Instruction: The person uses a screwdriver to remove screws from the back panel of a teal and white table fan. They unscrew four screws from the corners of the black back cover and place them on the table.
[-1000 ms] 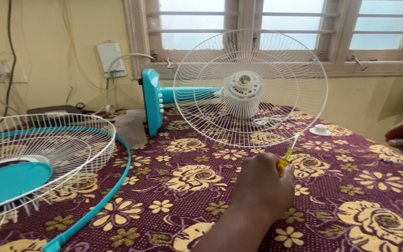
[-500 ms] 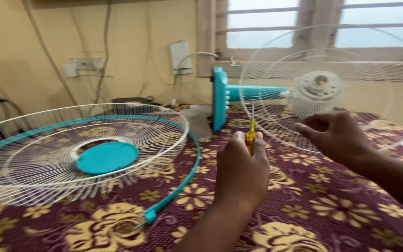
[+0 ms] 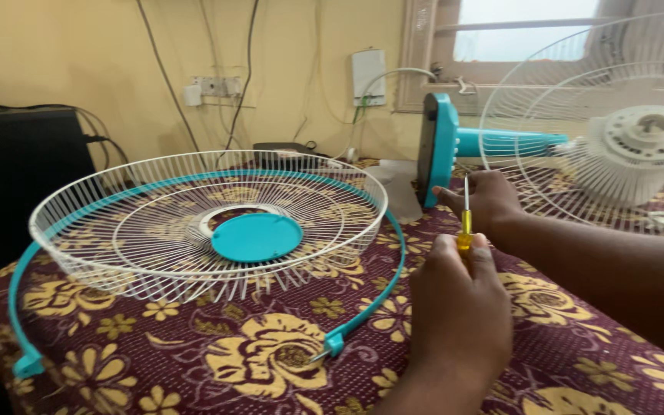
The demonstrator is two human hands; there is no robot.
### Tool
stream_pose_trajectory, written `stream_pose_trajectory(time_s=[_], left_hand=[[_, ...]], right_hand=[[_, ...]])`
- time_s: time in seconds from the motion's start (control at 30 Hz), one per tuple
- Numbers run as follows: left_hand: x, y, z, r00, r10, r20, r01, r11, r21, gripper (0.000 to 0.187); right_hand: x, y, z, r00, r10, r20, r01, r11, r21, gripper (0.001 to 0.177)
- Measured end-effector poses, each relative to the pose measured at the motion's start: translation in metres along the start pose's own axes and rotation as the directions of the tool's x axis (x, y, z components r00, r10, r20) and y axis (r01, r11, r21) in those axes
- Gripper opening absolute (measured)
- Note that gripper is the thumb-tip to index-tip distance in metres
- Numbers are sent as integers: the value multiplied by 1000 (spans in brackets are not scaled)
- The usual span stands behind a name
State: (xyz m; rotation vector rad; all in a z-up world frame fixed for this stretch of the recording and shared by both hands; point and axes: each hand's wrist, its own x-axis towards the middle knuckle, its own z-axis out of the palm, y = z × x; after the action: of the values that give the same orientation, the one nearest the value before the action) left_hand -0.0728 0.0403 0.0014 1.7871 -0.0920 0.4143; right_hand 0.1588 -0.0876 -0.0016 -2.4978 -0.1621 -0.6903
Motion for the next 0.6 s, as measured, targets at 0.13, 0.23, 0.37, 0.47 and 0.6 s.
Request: stream_pose_trajectory(time_s=[0.13, 0.23, 0.37, 0.47, 0.6], left_hand=[[-3, 1, -4, 1000, -18, -14, 17, 999, -35, 37], [-4, 3, -8, 999, -32, -2, 32, 999, -30, 37], [-5, 3, -10, 999, -37, 21, 38, 998, -50, 35], [-6, 2, -8, 1000, -15, 10, 15, 999, -47, 35], [-5, -1, -6, 999, 39, -28, -40, 999, -29, 34]], right_hand=[[10, -9, 15, 989, 145, 30, -145, 989, -4, 63], [27, -19, 15, 980, 198, 31, -194, 976, -102, 73], [51, -22, 18, 978, 205, 33, -201, 974, -105, 72], [63, -20, 22, 984, 176, 31, -172, 980, -99, 63], [69, -15, 25, 996, 85, 37, -80, 988, -134, 57]])
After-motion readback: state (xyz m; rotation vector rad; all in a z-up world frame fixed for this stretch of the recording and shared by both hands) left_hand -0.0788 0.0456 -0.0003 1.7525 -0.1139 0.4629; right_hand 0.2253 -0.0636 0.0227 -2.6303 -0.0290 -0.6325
